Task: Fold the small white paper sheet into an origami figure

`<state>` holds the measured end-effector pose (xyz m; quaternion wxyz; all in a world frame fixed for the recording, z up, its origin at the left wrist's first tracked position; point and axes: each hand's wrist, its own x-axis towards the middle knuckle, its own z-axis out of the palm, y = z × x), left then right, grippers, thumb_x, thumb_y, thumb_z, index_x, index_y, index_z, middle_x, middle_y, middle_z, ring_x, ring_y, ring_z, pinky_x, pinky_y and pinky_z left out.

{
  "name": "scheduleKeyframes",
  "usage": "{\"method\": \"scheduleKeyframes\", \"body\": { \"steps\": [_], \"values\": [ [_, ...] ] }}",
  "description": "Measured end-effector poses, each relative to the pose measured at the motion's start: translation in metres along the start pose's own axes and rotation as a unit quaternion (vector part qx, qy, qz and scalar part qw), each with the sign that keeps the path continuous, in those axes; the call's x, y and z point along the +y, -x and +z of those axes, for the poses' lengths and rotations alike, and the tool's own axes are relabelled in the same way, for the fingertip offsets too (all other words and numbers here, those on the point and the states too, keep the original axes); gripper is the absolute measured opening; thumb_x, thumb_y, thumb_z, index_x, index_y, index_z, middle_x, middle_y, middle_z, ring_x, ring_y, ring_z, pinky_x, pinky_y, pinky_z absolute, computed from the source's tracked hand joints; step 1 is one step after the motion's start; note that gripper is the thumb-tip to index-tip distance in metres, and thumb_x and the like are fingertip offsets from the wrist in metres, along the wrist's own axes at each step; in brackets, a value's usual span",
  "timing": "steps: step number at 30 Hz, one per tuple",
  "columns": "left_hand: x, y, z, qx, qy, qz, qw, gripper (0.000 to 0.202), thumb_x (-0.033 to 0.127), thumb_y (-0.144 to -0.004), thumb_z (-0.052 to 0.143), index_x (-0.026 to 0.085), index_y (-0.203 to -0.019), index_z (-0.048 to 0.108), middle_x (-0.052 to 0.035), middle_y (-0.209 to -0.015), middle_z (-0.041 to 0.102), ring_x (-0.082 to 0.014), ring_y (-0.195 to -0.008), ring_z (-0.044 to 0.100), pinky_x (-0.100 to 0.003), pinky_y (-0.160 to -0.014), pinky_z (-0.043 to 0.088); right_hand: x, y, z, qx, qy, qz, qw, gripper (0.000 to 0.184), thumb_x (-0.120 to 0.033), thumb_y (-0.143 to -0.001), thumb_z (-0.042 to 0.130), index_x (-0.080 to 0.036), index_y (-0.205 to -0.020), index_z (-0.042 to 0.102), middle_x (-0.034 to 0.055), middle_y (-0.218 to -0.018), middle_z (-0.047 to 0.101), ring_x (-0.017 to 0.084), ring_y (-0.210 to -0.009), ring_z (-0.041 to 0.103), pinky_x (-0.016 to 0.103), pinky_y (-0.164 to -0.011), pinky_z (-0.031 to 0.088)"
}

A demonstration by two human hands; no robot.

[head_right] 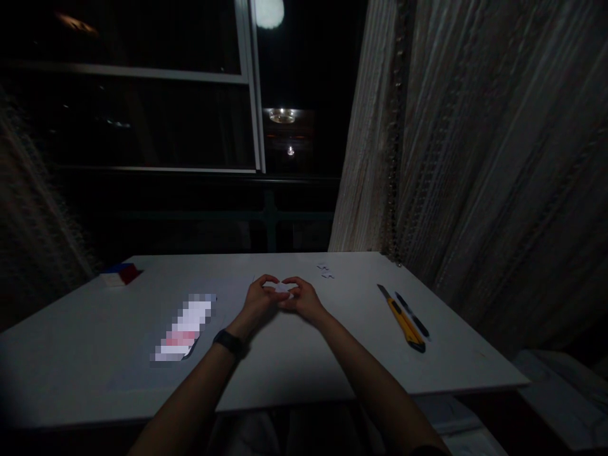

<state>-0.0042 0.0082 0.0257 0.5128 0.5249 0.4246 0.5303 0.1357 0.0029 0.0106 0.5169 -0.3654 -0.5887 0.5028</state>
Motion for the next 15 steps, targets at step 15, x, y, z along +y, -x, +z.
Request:
{"method": "scheduleKeyframes", "body": {
  "steps": [15],
  "values": [
    [0.000,0.000,0.001,-0.058,0.040,-0.006,0.998,0.044,0.040,-0.057,0.074,0.008,-0.085,0.065,-0.0068,-0.062,0.064,-0.0121,-0.055,0.056,-0.024,-0.055,0.042,-0.008,-0.006,-0.013,0.134,-0.047,0.000,0.990,0.050,-0.020,-0.038,0.077,-0.017,-0.085,0.059,-0.0105,-0.044,0.050,0.007,-0.042,0.046,0.022,-0.046,0.040]
  ]
}}
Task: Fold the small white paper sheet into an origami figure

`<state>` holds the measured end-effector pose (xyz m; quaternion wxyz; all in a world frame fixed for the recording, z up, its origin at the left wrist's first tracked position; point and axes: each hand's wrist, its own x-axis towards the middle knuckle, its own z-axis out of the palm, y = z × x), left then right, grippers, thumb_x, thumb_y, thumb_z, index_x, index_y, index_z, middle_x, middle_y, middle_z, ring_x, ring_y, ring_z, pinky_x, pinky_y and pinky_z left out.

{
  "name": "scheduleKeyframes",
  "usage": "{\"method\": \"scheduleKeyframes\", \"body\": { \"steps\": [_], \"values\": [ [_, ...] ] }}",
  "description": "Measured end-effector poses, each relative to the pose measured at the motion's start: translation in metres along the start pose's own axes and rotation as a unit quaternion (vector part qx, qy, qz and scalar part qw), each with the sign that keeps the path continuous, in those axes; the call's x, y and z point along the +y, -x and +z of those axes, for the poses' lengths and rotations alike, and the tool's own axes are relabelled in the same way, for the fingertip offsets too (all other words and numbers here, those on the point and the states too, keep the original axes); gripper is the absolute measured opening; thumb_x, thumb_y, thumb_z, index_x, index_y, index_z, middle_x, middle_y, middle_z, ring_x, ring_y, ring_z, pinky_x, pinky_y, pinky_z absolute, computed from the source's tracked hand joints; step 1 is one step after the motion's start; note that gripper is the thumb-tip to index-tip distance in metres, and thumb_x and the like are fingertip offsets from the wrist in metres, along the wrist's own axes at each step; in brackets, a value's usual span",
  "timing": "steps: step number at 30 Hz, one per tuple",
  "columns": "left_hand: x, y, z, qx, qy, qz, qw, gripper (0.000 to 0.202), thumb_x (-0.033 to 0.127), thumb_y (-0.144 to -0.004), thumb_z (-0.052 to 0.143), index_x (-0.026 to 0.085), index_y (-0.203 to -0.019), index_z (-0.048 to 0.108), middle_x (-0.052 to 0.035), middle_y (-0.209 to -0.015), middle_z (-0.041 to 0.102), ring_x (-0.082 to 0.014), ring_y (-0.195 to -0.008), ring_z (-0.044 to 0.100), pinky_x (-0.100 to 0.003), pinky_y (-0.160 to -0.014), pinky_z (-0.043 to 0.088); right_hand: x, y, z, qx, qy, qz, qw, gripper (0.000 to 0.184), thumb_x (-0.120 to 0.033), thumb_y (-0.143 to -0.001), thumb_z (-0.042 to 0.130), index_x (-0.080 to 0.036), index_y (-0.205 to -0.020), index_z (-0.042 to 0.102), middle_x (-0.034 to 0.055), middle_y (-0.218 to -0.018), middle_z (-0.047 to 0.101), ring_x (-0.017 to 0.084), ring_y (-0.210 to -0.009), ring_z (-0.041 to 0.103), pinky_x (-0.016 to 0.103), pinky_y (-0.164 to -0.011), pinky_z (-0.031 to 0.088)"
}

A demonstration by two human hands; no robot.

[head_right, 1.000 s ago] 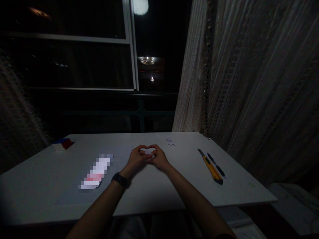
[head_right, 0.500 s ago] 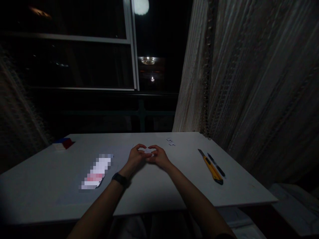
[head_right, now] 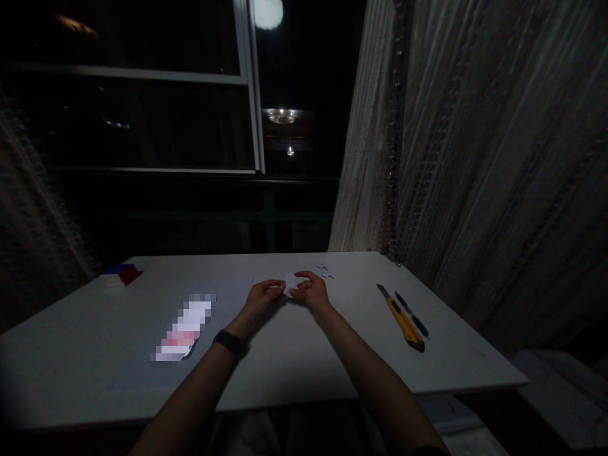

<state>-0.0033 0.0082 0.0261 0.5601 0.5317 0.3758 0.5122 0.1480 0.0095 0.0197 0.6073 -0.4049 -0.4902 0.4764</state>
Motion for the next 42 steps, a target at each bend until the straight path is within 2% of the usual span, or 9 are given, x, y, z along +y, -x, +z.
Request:
{"method": "scheduleKeyframes", "body": {
  "steps": [3,7,15,21,29,38,42],
  "values": [
    [-0.0029,-0.0010,0.0005,-0.015,-0.031,0.017,0.999,0.036,0.038,-0.058,0.073,0.007,-0.076,0.068,-0.0085,-0.066,0.065,-0.0118,-0.057,0.055,-0.023,-0.055,0.041,0.0007,-0.0009,0.0007,0.016,-0.008,-0.010,1.000,0.050,-0.026,-0.042,0.078,-0.017,-0.087,0.057,-0.0101,-0.047,0.050,0.007,-0.042,0.045,0.021,-0.046,0.037],
    [-0.0024,-0.0013,0.0003,0.018,-0.047,0.028,0.998,0.031,0.034,-0.054,0.075,0.008,-0.070,0.069,-0.0071,-0.063,0.065,-0.0116,-0.055,0.054,-0.023,-0.054,0.040,0.0002,0.0012,0.0029,-0.006,-0.004,-0.018,1.000,0.053,-0.031,-0.045,0.078,-0.018,-0.091,0.056,-0.0087,-0.051,0.053,0.008,-0.046,0.049,0.022,-0.049,0.038],
    [0.0018,0.0010,0.0007,0.023,-0.019,0.024,0.999,0.034,0.036,-0.053,0.075,0.008,-0.071,0.070,-0.0084,-0.066,0.066,-0.0129,-0.056,0.056,-0.024,-0.056,0.042,-0.0027,0.0024,0.0028,-0.023,-0.009,-0.028,0.999,0.059,-0.030,-0.044,0.079,-0.021,-0.097,0.054,-0.0055,-0.059,0.060,0.014,-0.058,0.059,0.027,-0.060,0.044],
    [0.0029,0.0028,0.0016,0.015,-0.041,0.015,0.999,0.035,0.039,-0.052,0.075,0.009,-0.068,0.069,-0.0084,-0.064,0.065,-0.0139,-0.055,0.055,-0.025,-0.054,0.041,0.0018,-0.0012,0.0004,-0.017,-0.002,-0.054,0.998,0.049,-0.041,-0.059,0.070,-0.020,-0.101,0.055,-0.0026,-0.064,0.061,0.014,-0.059,0.058,0.027,-0.059,0.044],
    [0.0002,0.0015,0.0014,-0.001,-0.048,0.016,0.999,0.035,0.041,-0.055,0.073,0.009,-0.067,0.068,-0.0053,-0.057,0.061,-0.0109,-0.051,0.050,-0.023,-0.051,0.037,0.0033,0.0005,0.0028,-0.021,0.025,-0.082,0.996,0.048,-0.032,-0.057,0.070,-0.019,-0.101,0.056,-0.0068,-0.054,0.054,0.010,-0.051,0.051,0.024,-0.052,0.040],
    [-0.0047,-0.0049,-0.0023,0.037,-0.056,0.050,0.996,0.039,0.046,-0.056,0.070,0.009,-0.071,0.069,-0.0039,-0.057,0.061,-0.0110,-0.051,0.050,-0.022,-0.050,0.038,-0.0004,0.0037,0.0068,-0.040,0.028,-0.069,0.996,0.048,-0.030,-0.058,0.068,-0.018,-0.103,0.056,-0.0066,-0.057,0.051,0.010,-0.051,0.049,0.023,-0.050,0.037],
    [-0.0034,-0.0047,-0.0018,0.050,-0.057,0.056,0.996,0.040,0.047,-0.058,0.069,0.010,-0.071,0.069,-0.0028,-0.057,0.061,-0.0106,-0.051,0.049,-0.022,-0.049,0.038,-0.0007,0.0045,0.0066,-0.040,0.015,-0.053,0.998,0.044,-0.028,-0.056,0.069,-0.018,-0.097,0.057,-0.0048,-0.059,0.055,0.012,-0.053,0.053,0.023,-0.050,0.037]
  ]
}}
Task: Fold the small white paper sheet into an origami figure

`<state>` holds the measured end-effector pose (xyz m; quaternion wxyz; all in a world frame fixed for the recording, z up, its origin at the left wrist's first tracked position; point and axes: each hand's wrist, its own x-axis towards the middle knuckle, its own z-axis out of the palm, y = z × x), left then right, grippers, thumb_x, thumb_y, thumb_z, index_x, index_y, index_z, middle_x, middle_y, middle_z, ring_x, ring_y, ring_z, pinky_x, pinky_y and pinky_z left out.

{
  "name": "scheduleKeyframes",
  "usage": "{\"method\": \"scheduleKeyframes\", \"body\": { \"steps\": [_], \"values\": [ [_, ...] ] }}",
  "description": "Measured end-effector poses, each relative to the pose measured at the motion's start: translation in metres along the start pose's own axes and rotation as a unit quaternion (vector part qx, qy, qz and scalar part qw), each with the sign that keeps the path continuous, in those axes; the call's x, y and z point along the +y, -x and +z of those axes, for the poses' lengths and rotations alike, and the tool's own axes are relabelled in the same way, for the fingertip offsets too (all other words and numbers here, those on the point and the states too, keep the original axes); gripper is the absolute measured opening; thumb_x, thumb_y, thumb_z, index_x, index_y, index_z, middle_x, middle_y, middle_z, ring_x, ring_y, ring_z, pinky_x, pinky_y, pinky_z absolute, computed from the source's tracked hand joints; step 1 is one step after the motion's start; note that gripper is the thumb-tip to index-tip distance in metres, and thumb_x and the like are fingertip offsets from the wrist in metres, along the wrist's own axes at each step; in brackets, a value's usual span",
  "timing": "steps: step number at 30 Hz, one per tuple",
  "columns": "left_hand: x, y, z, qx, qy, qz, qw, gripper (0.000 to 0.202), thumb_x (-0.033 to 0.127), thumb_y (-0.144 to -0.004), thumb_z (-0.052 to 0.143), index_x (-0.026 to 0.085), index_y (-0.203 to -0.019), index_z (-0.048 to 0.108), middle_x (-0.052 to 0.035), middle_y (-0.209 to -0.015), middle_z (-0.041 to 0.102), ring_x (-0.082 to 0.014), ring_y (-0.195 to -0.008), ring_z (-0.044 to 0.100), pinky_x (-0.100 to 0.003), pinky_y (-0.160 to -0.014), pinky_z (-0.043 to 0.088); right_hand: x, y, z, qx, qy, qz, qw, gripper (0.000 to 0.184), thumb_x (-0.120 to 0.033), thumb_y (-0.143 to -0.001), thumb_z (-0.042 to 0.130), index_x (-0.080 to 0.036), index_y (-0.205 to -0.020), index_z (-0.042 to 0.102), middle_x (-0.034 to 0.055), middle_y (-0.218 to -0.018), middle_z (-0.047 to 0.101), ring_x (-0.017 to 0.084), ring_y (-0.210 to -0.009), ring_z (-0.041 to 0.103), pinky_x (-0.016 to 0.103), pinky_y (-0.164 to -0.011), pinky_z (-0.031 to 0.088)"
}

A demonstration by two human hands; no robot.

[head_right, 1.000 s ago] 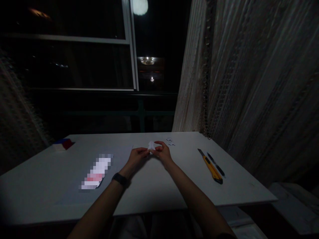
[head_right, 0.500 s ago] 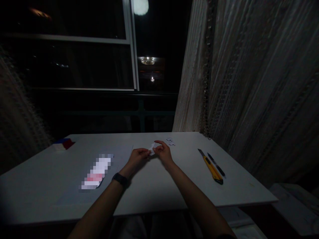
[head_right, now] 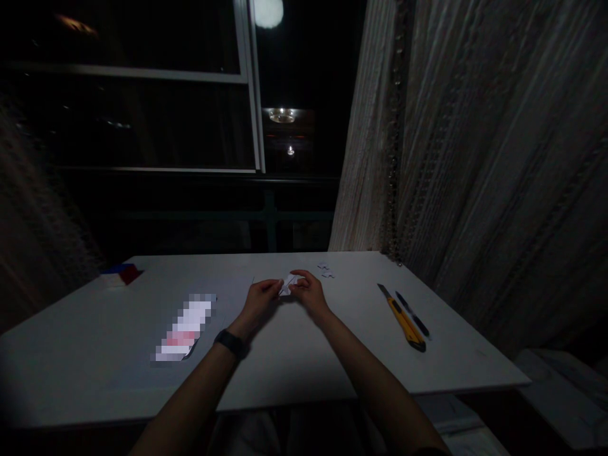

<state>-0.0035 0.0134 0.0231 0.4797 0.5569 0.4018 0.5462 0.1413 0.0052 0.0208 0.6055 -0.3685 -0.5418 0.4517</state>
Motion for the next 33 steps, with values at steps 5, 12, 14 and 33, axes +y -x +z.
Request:
{"method": "scheduleKeyframes", "body": {
  "steps": [5,12,14,33],
  "values": [
    [0.0027,0.0026,0.0017,-0.032,0.031,-0.013,0.999,0.041,0.047,-0.059,0.069,0.010,-0.075,0.068,-0.0047,-0.065,0.064,-0.0113,-0.053,0.053,-0.023,-0.051,0.041,0.0030,-0.0001,0.0004,0.014,0.007,0.001,1.000,0.039,-0.031,-0.055,0.069,-0.018,-0.089,0.054,-0.0052,-0.055,0.054,0.012,-0.051,0.053,0.023,-0.049,0.038],
    [0.0084,0.0064,0.0038,-0.065,0.060,-0.034,0.996,0.042,0.043,-0.054,0.074,0.009,-0.077,0.068,-0.0060,-0.064,0.064,-0.0110,-0.053,0.055,-0.021,-0.050,0.041,0.0075,-0.0033,0.0007,0.038,0.001,-0.006,0.999,0.037,-0.035,-0.056,0.070,-0.018,-0.084,0.054,-0.0061,-0.051,0.052,0.011,-0.047,0.051,0.024,-0.048,0.039],
    [0.0092,0.0070,0.0041,-0.069,0.071,-0.039,0.994,0.042,0.041,-0.053,0.076,0.008,-0.077,0.068,-0.0062,-0.064,0.064,-0.0114,-0.054,0.056,-0.021,-0.050,0.042,0.0069,-0.0032,0.0011,0.043,0.004,-0.014,0.999,0.036,-0.036,-0.055,0.071,-0.018,-0.082,0.055,-0.0065,-0.049,0.051,0.011,-0.047,0.051,0.024,-0.048,0.040],
    [0.0027,0.0065,0.0031,-0.097,0.102,-0.047,0.989,0.043,0.034,-0.057,0.076,0.006,-0.087,0.065,-0.0092,-0.066,0.065,-0.0139,-0.056,0.060,-0.024,-0.052,0.047,0.0100,-0.0052,-0.0016,0.008,0.009,-0.035,0.999,0.029,-0.032,-0.060,0.068,-0.018,-0.085,0.066,0.0019,-0.072,0.064,0.015,-0.061,0.056,0.028,-0.056,0.045]
  ]
}}
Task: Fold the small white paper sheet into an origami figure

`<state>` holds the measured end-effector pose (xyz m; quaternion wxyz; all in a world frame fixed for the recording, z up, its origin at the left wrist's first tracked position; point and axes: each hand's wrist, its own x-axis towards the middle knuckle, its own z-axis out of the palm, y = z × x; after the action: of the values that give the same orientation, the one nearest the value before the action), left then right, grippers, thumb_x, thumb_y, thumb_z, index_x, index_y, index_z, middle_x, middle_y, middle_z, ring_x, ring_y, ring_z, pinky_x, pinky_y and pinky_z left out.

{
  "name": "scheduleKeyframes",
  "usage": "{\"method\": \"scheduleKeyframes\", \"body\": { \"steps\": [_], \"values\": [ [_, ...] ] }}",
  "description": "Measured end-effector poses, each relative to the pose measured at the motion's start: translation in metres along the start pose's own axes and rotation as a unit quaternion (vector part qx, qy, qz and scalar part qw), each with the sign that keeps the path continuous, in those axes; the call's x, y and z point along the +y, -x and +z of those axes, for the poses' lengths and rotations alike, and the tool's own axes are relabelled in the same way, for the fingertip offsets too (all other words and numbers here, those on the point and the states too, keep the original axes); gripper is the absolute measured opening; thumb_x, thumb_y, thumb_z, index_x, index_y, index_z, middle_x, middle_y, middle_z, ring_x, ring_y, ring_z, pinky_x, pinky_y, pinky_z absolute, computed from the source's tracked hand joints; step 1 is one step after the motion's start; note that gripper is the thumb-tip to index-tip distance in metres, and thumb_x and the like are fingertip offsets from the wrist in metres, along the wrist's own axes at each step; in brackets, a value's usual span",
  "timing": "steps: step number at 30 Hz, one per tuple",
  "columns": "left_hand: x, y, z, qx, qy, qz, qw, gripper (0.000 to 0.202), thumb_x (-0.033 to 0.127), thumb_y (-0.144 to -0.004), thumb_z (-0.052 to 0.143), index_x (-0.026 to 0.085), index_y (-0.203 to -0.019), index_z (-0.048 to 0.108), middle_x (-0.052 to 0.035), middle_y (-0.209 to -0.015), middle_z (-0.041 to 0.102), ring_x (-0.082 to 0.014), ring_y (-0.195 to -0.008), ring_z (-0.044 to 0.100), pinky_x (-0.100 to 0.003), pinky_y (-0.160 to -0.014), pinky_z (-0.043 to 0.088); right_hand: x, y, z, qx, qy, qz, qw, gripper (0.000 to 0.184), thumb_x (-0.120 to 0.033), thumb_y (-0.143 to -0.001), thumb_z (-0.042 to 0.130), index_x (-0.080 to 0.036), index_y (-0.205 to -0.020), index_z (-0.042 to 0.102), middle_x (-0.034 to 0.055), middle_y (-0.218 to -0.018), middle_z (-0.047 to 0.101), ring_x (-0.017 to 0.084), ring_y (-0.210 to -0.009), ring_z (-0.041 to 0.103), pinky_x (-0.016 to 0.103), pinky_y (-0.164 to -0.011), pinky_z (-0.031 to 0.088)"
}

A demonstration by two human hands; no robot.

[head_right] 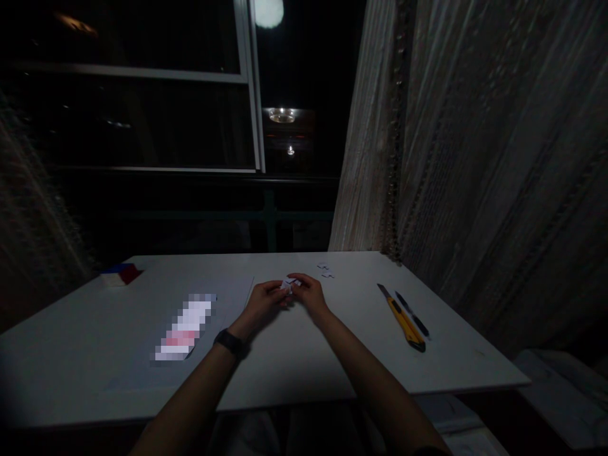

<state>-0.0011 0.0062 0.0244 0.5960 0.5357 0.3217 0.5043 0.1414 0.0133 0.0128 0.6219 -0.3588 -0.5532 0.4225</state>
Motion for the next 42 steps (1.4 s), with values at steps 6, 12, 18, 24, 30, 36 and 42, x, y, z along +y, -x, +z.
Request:
{"method": "scheduleKeyframes", "body": {
  "steps": [6,12,18,24,30,36,42],
  "values": [
    [-0.001,0.002,0.003,-0.020,0.047,-0.030,0.998,0.037,0.027,-0.062,0.075,0.008,-0.091,0.063,-0.0101,-0.077,0.067,-0.0159,-0.065,0.064,-0.028,-0.062,0.053,-0.002,0.000,-0.003,0.030,0.051,-0.043,0.997,0.019,-0.031,-0.063,0.067,-0.019,-0.077,0.070,0.0048,-0.082,0.068,0.019,-0.076,0.060,0.032,-0.069,0.048],
    [0.000,0.002,0.002,-0.010,0.113,-0.068,0.991,0.035,0.021,-0.063,0.075,0.011,-0.094,0.061,-0.0075,-0.078,0.066,-0.0141,-0.069,0.064,-0.023,-0.064,0.051,0.003,0.000,-0.004,0.083,0.125,-0.098,0.984,0.016,-0.034,-0.067,0.065,-0.020,-0.073,0.070,0.0080,-0.090,0.067,0.022,-0.086,0.061,0.034,-0.071,0.050],
    [-0.002,0.000,-0.001,-0.023,0.096,-0.067,0.993,0.037,0.024,-0.061,0.076,0.012,-0.092,0.062,-0.0063,-0.079,0.065,-0.0112,-0.067,0.062,-0.017,-0.057,0.046,0.003,0.001,-0.002,0.093,0.208,-0.149,0.962,0.014,-0.031,-0.073,0.061,-0.020,-0.071,0.069,0.0072,-0.085,0.067,0.020,-0.082,0.062,0.035,-0.078,0.049],
    [-0.004,-0.003,-0.001,-0.010,0.083,-0.062,0.995,0.034,0.035,-0.061,0.074,0.010,-0.082,0.064,-0.0045,-0.070,0.062,-0.0095,-0.060,0.058,-0.018,-0.055,0.044,0.001,0.004,-0.001,0.045,0.256,-0.169,0.951,0.012,-0.027,-0.074,0.057,-0.021,-0.078,0.067,0.0050,-0.086,0.066,0.019,-0.084,0.060,0.034,-0.079,0.047],
    [0.000,0.000,0.001,0.018,0.058,-0.042,0.997,0.035,0.038,-0.060,0.074,0.008,-0.076,0.066,-0.0005,-0.053,0.056,-0.0074,-0.050,0.051,-0.019,-0.052,0.042,-0.007,0.008,0.002,0.107,0.269,-0.147,0.946,0.019,-0.029,-0.068,0.064,-0.020,-0.084,0.060,0.0050,-0.090,0.063,0.020,-0.084,0.058,0.035,-0.074,0.047],
    [0.002,-0.001,-0.001,0.050,0.091,-0.050,0.993,0.033,0.035,-0.063,0.073,0.009,-0.081,0.066,-0.0048,-0.067,0.064,-0.0088,-0.057,0.056,-0.019,-0.054,0.044,-0.012,0.010,0.003,0.093,0.297,-0.210,0.927,0.004,-0.026,-0.070,0.065,-0.022,-0.068,0.064,0.0060,-0.096,0.062,0.021,-0.093,0.054,0.039,-0.086,0.041],
    [0.002,0.000,-0.001,0.055,0.088,-0.053,0.993,0.034,0.035,-0.060,0.075,0.009,-0.081,0.067,-0.0061,-0.070,0.064,-0.0089,-0.058,0.056,-0.018,-0.054,0.044,-0.008,0.012,0.003,0.029,0.314,-0.198,0.928,0.020,-0.022,-0.074,0.060,-0.028,-0.091,0.069,0.0053,-0.105,0.060,0.021,-0.097,0.052,0.040,-0.087,0.041]
  ]
}}
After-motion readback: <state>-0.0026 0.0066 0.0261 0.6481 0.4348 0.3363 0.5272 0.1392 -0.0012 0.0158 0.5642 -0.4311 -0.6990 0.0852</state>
